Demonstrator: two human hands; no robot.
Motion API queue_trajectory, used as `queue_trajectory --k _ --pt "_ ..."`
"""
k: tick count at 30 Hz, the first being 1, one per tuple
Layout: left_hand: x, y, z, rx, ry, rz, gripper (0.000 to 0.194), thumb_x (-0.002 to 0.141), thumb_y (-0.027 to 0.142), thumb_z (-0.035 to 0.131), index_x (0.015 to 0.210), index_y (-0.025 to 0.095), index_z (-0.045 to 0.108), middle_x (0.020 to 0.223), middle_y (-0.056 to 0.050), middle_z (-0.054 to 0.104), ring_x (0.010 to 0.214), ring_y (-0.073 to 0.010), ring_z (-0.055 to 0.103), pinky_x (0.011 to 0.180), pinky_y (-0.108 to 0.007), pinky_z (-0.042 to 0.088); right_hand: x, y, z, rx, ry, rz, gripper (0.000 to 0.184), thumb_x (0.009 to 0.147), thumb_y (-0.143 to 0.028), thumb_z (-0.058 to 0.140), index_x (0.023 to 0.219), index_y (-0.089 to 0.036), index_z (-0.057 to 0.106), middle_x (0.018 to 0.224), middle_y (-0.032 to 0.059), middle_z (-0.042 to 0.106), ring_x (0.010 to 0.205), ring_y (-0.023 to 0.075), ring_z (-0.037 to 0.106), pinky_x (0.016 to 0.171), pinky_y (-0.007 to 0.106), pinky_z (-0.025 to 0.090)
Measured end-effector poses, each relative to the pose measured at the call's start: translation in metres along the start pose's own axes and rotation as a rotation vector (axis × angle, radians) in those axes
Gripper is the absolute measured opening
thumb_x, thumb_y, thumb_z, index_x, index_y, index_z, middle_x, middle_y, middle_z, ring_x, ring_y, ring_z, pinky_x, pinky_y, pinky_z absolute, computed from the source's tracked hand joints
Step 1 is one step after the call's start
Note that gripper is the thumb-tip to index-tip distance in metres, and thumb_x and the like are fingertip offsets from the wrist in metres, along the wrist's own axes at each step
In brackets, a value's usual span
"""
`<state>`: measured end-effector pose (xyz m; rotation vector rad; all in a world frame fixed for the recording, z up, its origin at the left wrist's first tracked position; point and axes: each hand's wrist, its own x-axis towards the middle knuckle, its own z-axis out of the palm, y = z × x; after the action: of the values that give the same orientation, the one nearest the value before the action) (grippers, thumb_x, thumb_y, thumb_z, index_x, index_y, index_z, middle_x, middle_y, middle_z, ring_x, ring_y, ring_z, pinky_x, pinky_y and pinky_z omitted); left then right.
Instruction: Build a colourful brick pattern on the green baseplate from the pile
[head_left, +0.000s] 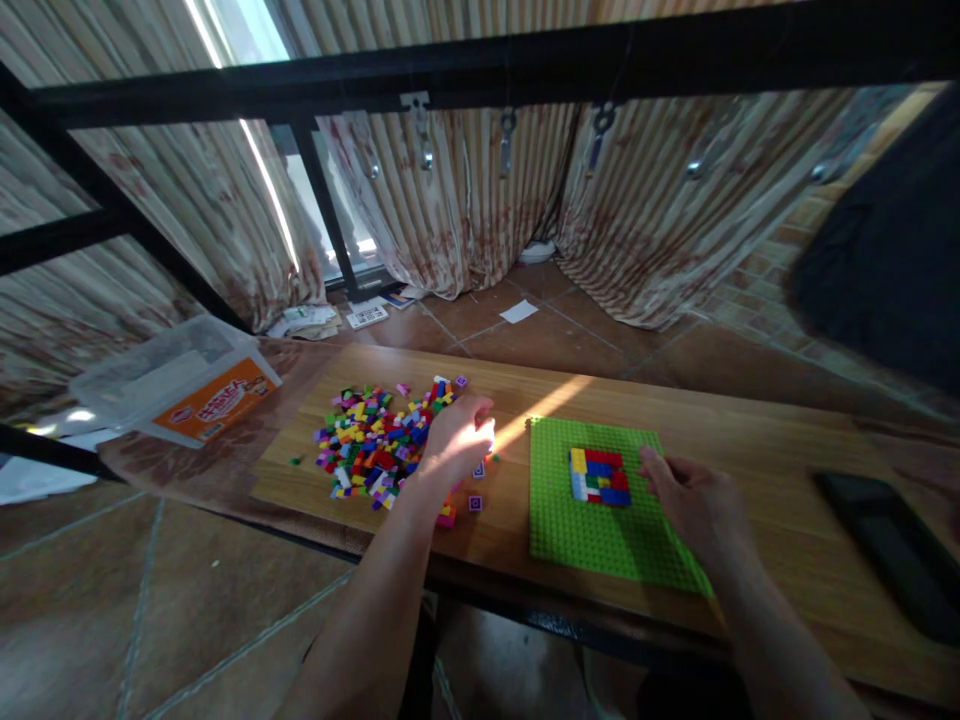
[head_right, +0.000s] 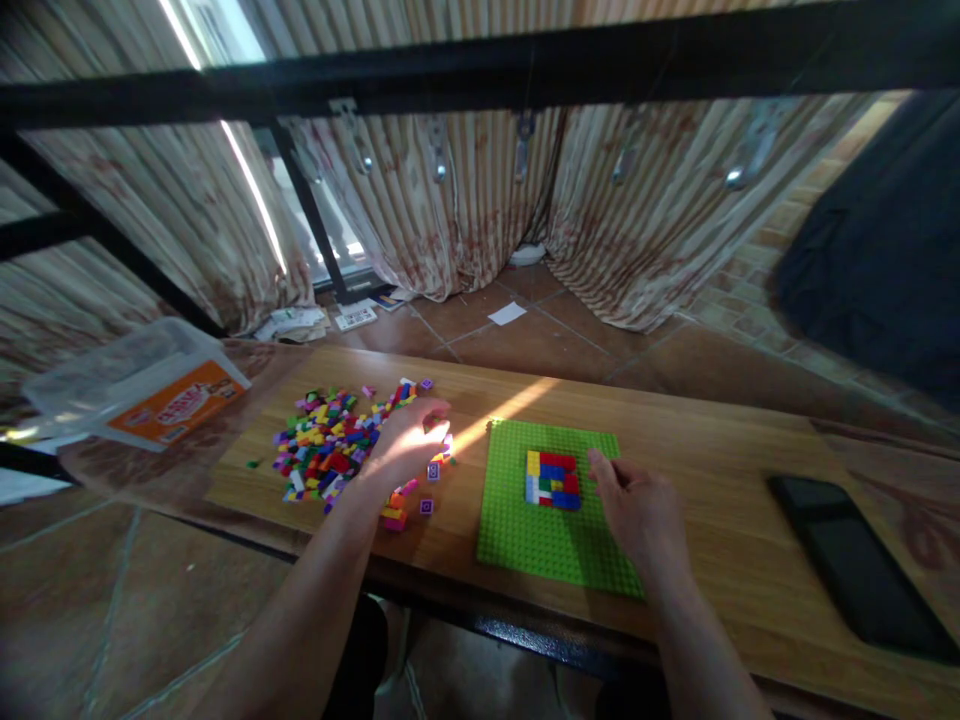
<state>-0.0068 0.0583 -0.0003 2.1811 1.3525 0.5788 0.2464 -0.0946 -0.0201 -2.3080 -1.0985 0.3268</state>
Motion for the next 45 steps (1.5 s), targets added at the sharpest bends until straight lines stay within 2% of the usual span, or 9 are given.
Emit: queue_trajectory --k 5,9,15,20,27,34,45 --pt "0.002 -0.032 -0.031 0.125 -0.113 -0.02 0.026 0.077 0.014 0.055 0.096 0.017 0.073 0.091 -0.007 0.074 0.086 -0.021 0.067 0.078 -0.03 0.048 -0.005 -0.013 -0.002 0.049 0.066 0.014 0.052 0.084 -0.061 0.046 0.072 -0.018 0.073 0.065 0.0064 0.071 0.057 0.022 0.064 0.053 0.03 0.039" --pt "-0.002 -0.04 -0.04 0.134 -0.193 -0.011 0.027 0.075 0.016 0.059 0.097 0.019 0.074 0.091 -0.007 0.075 0.085 -0.0215 0.067 0.075 -0.029 0.047 -0.009 -0.018 0.0 0.077 0.107 -0.037 0.05 0.086 -0.059 0.046 0.072 -0.018 0.072 0.063 0.0053 0.07 0.056 0.0206 0.063 0.052 0.029 0.038" --pt "-0.004 -0.036 -0.037 0.136 -0.241 -0.011 0.033 0.072 0.013 0.059 0.1 0.019 0.074 0.091 -0.006 0.075 0.081 -0.0202 0.066 0.072 -0.028 0.045 -0.016 -0.027 0.005 0.054 0.104 -0.157 0.048 0.088 -0.056 0.047 0.063 -0.019 0.066 0.052 0.0009 0.061 0.051 0.0167 0.057 0.053 0.027 0.036" --pt "-0.002 -0.04 -0.036 0.116 -0.236 0.024 0.028 0.072 0.014 0.06 0.096 0.019 0.074 0.092 -0.007 0.075 0.085 -0.0214 0.067 0.072 -0.028 0.046 -0.021 -0.034 0.011 0.068 0.055 -0.245 0.046 0.09 -0.053 0.047 0.065 -0.019 0.065 0.055 0.0002 0.062 0.053 0.015 0.058 0.054 0.026 0.036" --pt "-0.001 -0.043 -0.037 0.07 -0.215 0.05 0.032 0.071 0.008 0.058 0.098 0.019 0.074 0.093 -0.007 0.075 0.087 -0.0208 0.067 0.075 -0.029 0.049 -0.023 -0.036 0.014 0.076 0.045 -0.299 0.043 0.091 -0.051 0.048 0.069 -0.019 0.068 0.061 0.0008 0.065 0.056 0.0153 0.06 0.057 0.026 0.039" --pt "-0.002 -0.039 -0.035 -0.07 -0.139 0.071 0.034 0.072 0.003 0.055 0.098 0.016 0.071 0.1 -0.007 0.074 0.091 -0.0193 0.067 0.08 -0.03 0.051 -0.025 -0.039 0.018 0.096 0.036 -0.351 0.039 0.092 -0.048 0.049 0.073 -0.02 0.069 0.067 0.0014 0.069 0.06 0.016 0.063 0.058 0.027 0.04" --pt "-0.001 -0.038 -0.028 -0.258 -0.193 0.077 0.041 0.071 0.004 0.056 0.109 0.015 0.066 0.096 -0.006 0.072 0.085 -0.0153 0.066 0.076 -0.028 0.052 -0.028 -0.043 0.024 0.149 0.026 -0.411 0.036 0.092 -0.044 0.05 0.073 -0.02 0.069 0.073 0.0025 0.071 0.065 0.0159 0.064 0.064 0.028 0.045"
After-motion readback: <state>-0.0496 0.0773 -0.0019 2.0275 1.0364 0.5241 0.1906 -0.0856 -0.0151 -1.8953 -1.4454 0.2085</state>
